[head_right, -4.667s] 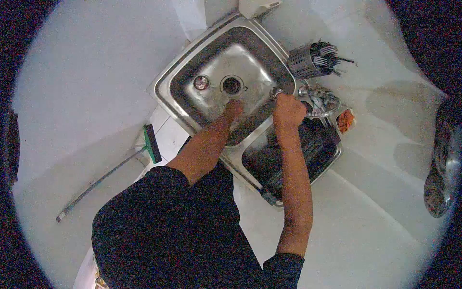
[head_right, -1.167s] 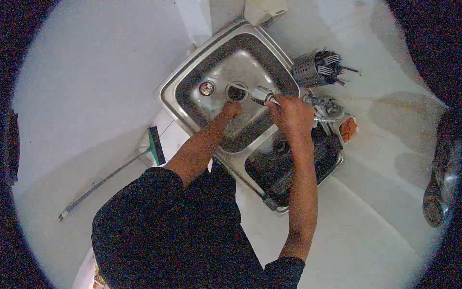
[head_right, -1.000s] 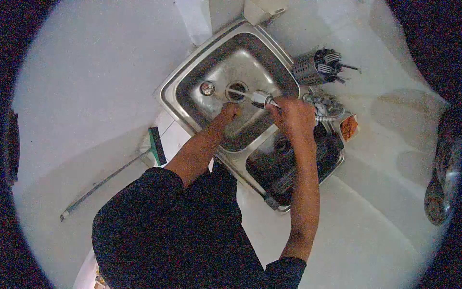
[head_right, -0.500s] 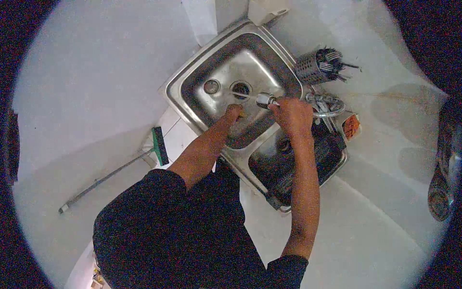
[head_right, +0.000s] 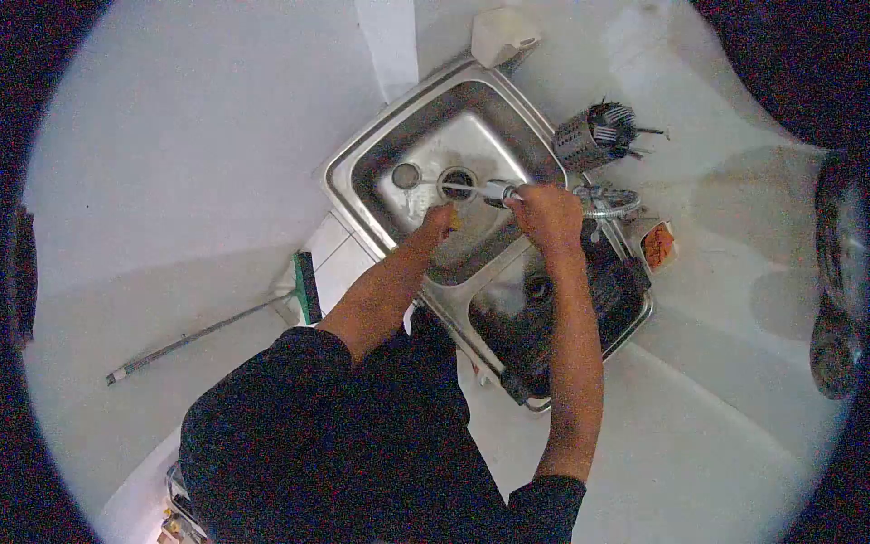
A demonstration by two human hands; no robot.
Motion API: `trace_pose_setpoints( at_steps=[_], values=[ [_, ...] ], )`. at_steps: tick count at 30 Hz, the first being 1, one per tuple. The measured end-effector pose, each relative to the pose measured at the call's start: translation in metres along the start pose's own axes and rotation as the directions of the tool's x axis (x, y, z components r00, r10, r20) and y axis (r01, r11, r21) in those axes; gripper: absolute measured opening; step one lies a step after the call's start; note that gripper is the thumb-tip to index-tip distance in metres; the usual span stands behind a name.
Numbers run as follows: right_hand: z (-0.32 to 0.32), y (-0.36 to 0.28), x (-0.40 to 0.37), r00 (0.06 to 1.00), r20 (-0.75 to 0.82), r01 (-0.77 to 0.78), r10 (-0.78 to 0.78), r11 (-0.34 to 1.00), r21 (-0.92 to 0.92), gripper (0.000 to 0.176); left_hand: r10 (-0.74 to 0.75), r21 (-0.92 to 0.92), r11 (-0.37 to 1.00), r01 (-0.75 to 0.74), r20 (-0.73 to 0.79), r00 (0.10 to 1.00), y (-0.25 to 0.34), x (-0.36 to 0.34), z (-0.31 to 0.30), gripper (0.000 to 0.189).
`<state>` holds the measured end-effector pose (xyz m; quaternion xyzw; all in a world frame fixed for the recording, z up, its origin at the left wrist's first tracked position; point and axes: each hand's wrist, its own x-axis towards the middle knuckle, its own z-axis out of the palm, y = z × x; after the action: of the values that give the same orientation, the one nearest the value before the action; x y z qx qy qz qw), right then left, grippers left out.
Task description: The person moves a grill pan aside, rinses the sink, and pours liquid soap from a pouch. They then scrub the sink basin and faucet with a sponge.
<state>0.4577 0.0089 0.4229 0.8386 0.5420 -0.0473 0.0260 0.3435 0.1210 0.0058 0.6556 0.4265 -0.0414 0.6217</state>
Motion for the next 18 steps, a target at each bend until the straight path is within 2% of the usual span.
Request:
trace_pose_setpoints(
  at_steps=[1,3,6,7,8,9,10,13,14,15,16,17,18],
  values=[
    [0.0,0.001,-0.001,1.0,0.005,0.0,0.0,1.0,0.011,0.028,-0.021,-0.024,1.0,0.021,-0.022,1.0,0.006,0.003,-0.003,0.031],
    [0.001,0.003,-0.003,1.0,0.005,0.013,-0.013,1.0,0.028,0.028,-0.233,-0.35,0.914,0.207,-0.035,0.972,0.017,0.012,-0.005,0.033],
    [0.003,0.006,-0.008,0.999,-0.001,0.035,-0.035,0.998,0.044,0.027,0.036,-0.5,0.866,0.02,0.102,0.994,0.019,0.023,-0.018,0.023],
    [0.001,0.005,-0.01,0.999,0.004,0.032,-0.032,0.999,0.043,0.028,0.276,-0.036,0.96,-0.276,-0.01,0.961,0.029,0.02,-0.023,0.026],
    [-0.001,0.004,-0.012,1.0,0.009,0.027,-0.028,0.999,0.042,0.028,0.522,0.447,0.761,-0.47,0.007,0.853,0.04,0.017,-0.028,0.03],
    [-0.003,0.004,-0.013,0.999,0.033,0.018,-0.019,0.999,0.046,0.028,0.526,0.68,0.585,-0.441,0.096,0.845,0.05,0.026,-0.024,0.032],
    [-0.005,0.004,-0.015,0.998,0.057,0.009,-0.012,0.999,0.049,0.028,0.525,0.846,0.346,-0.406,0.184,0.831,0.057,0.038,-0.018,0.036],
    [-0.005,0.003,-0.016,0.993,0.115,-0.019,0.015,0.999,0.033,0.029,0.53,0.701,0.557,-0.446,0.114,0.84,0.062,0.049,-0.02,0.034],
    [-0.005,0.004,-0.016,0.991,0.131,-0.027,0.024,0.999,0.024,0.03,0.384,0.431,0.829,-0.357,0.027,0.923,0.064,0.048,-0.017,0.034],
    [-0.003,0.005,-0.016,0.993,0.115,-0.018,0.015,1.0,0.026,0.03,0.204,0.1,0.974,-0.203,0.003,0.979,0.085,0.026,-0.021,0.033],
    [-0.001,0.005,-0.015,0.995,0.1,-0.009,0.006,1.0,0.029,0.031,0.018,-0.24,0.971,-0.007,0.043,0.999,0.088,0.025,-0.017,0.033],
    [0.002,0.006,-0.015,0.996,0.084,-0.002,-0.001,0.999,0.032,0.032,0.237,-0.226,0.944,-0.239,-0.037,0.971,0.082,0.027,-0.012,0.028],
    [0.005,0.007,-0.015,0.996,0.084,-0.006,0.004,1.0,0.028,0.032,0.445,-0.195,0.867,-0.459,-0.11,0.889,0.051,0.051,0.003,0.026]
  ],
)
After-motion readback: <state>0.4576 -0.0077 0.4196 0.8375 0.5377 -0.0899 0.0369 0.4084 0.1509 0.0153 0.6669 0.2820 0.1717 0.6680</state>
